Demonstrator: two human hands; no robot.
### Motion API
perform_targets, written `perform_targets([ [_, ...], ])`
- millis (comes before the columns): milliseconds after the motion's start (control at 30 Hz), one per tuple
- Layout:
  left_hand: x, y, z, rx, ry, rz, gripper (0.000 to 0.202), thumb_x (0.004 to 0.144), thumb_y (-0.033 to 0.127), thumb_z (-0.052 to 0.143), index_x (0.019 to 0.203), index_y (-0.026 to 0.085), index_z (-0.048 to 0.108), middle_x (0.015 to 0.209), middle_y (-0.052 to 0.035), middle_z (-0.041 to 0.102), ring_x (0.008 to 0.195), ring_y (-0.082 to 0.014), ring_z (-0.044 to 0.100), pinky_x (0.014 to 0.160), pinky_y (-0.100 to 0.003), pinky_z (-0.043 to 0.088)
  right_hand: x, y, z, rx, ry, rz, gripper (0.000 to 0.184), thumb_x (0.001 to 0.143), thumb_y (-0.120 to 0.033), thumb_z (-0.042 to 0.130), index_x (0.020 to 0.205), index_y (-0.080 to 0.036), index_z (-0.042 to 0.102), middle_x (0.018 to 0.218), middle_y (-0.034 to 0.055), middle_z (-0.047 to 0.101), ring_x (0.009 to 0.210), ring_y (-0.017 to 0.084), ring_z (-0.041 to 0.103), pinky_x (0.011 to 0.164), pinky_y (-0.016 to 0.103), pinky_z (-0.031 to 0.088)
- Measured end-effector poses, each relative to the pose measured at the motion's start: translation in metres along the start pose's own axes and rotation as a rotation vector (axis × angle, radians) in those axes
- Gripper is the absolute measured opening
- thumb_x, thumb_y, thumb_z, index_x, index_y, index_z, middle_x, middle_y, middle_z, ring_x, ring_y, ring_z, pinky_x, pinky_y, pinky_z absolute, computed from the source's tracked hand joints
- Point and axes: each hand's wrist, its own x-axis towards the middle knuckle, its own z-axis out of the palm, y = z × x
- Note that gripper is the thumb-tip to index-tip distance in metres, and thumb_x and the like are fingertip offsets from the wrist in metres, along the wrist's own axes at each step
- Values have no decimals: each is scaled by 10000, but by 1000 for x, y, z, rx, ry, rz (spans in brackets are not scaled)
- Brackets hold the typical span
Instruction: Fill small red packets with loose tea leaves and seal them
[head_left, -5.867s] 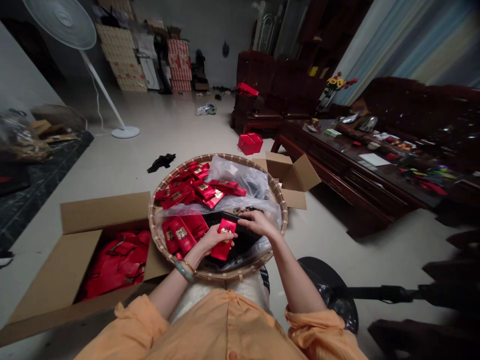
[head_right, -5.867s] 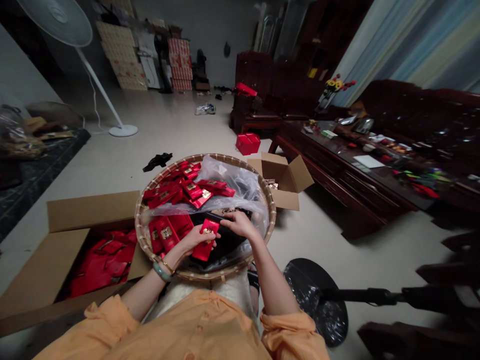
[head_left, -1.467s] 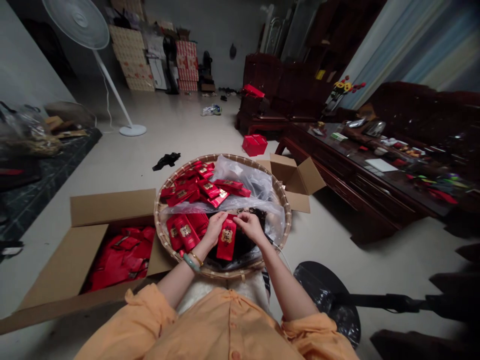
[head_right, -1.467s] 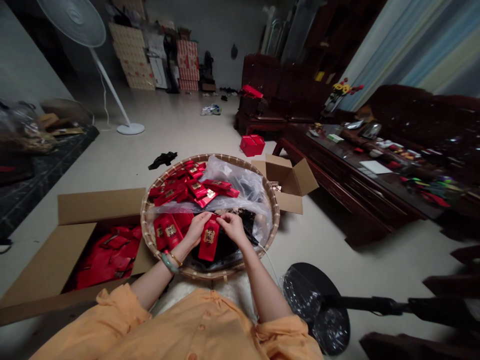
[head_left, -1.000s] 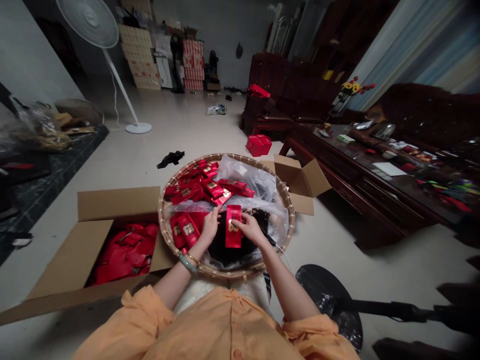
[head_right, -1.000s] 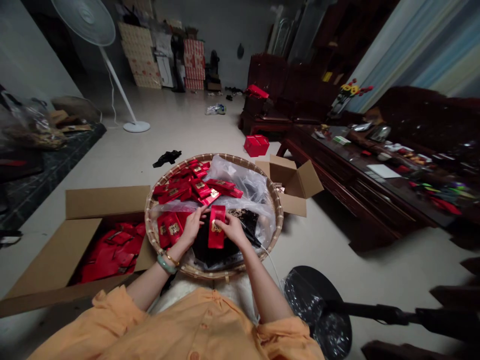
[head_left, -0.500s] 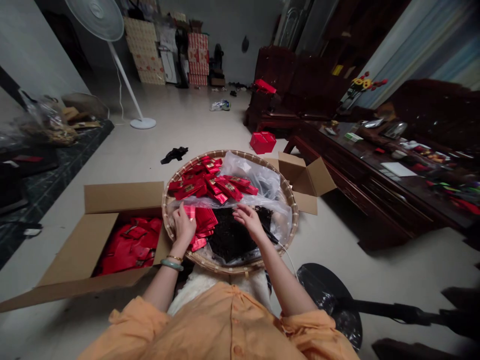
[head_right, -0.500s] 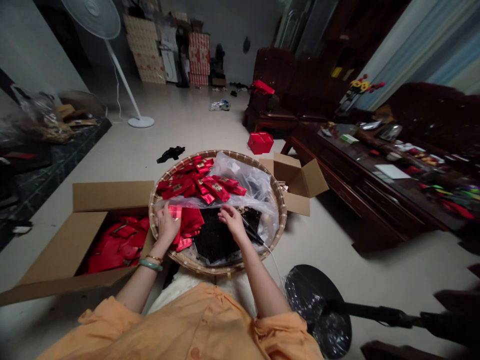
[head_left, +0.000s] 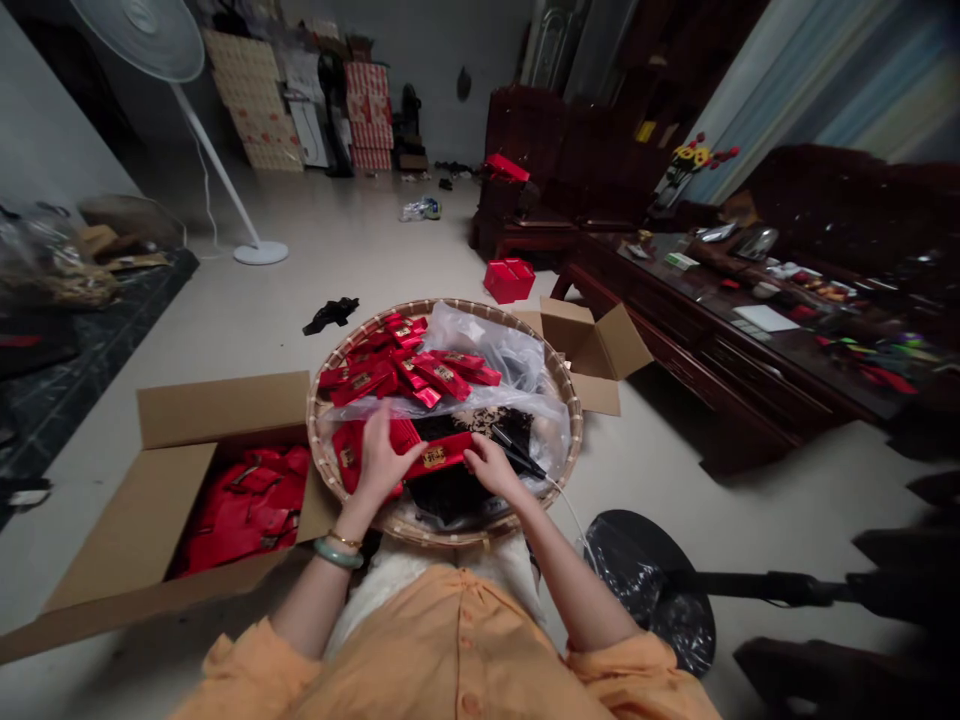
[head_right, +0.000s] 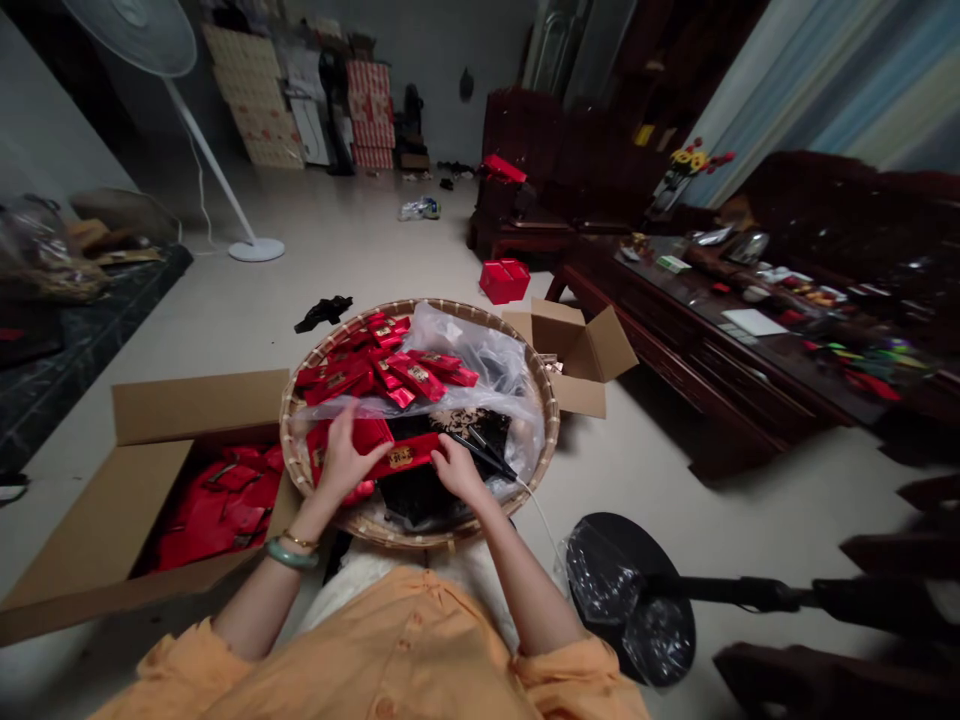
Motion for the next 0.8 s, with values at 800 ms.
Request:
perform_targets([
  [800,-14,25,21,186,-622,11,323,824,386,474,797,160,704,621,-29,640,560,-132,505,564,-230,315,0,-19,-20,-444,420,-260,147,767,-343,643,722,-203,632,770,47,558,780,198,521,694,328,446],
])
